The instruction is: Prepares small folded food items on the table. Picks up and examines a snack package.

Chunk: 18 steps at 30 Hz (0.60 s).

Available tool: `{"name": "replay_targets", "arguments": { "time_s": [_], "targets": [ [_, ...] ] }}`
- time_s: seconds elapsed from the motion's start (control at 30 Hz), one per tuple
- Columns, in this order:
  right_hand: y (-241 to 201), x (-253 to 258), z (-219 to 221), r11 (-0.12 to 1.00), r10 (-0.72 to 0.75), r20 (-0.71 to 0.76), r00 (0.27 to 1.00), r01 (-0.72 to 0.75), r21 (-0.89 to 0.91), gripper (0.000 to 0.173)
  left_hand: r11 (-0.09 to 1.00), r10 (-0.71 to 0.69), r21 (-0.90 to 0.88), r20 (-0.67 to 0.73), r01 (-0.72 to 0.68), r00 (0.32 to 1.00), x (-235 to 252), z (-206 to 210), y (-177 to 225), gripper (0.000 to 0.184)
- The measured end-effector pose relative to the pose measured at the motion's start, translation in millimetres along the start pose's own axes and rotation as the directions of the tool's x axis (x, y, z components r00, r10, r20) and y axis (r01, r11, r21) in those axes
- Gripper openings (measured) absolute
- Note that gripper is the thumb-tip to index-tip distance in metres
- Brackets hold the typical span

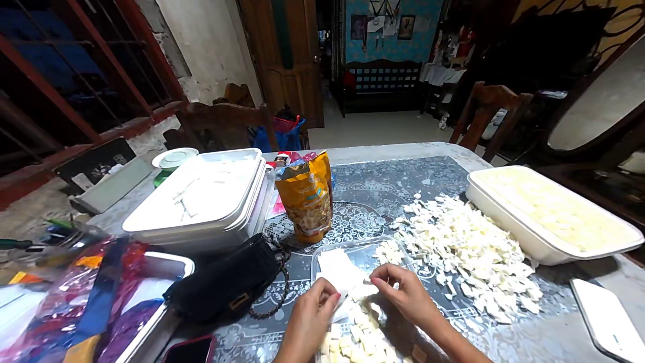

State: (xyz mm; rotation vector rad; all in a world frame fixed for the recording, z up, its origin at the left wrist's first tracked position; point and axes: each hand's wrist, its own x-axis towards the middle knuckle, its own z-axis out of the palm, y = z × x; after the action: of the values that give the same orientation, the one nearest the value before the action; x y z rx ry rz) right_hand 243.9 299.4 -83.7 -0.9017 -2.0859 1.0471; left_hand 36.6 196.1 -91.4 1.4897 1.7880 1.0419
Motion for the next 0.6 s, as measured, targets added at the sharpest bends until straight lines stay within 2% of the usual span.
{"name": "replay_targets", "arguments": {
  "time_s": [0.07, 0.1, 0.2, 0.27, 0.3, 0.4, 0.5, 0.6],
  "targets": [
    [-7, -2, 3, 0.960, 0.104, 0.089, 0.991, -0.124, 0.253, 0.013, 0.981, -0.009, -0.192, -0.038, 0.001, 0.999, 1, 5, -2, 0.021],
    [-11, -4, 5, 0.934, 0.140, 0.142, 0.980, -0.178, 0.310, 0.011, 0.960, -0.018, -0.279, -0.020, 0.012, 1.000, 0, 7, -2, 0.021],
    [-12, -9, 15, 0.954, 0.142, 0.209, 0.968, -0.191, 0.233, 0.016, 0.923, -0.038, -0.384, -0.005, 0.033, 0.999, -3, 16, 4, 0.019],
    [-9, -12, 21, 0.981, 0.114, 0.166, 0.980, -0.137, 0.136, 0.019, 0.901, -0.064, -0.431, -0.008, 0.055, 0.998, -6, 22, 9, 0.019],
    [-6, -12, 24, 0.986, 0.087, 0.136, 0.987, -0.105, 0.127, 0.019, 0.890, -0.078, -0.452, -0.012, 0.065, 0.997, -7, 23, 11, 0.026],
    [-1, -10, 24, 0.954, 0.065, 0.128, 0.990, -0.099, 0.283, 0.016, 0.874, -0.081, -0.483, -0.029, 0.057, 0.996, -9, 25, 14, 0.035],
    [-12, -7, 17, 0.864, 0.163, 0.089, 0.983, -0.186, 0.467, 0.011, 0.858, -0.050, -0.512, -0.007, 0.039, 0.999, -9, 21, 13, 0.022],
    [-12, -8, 17, 0.900, 0.071, 0.050, 0.996, -0.085, 0.428, 0.009, 0.839, -0.020, -0.544, 0.022, 0.028, 1.000, -7, 22, 9, 0.014]
  ]
}}
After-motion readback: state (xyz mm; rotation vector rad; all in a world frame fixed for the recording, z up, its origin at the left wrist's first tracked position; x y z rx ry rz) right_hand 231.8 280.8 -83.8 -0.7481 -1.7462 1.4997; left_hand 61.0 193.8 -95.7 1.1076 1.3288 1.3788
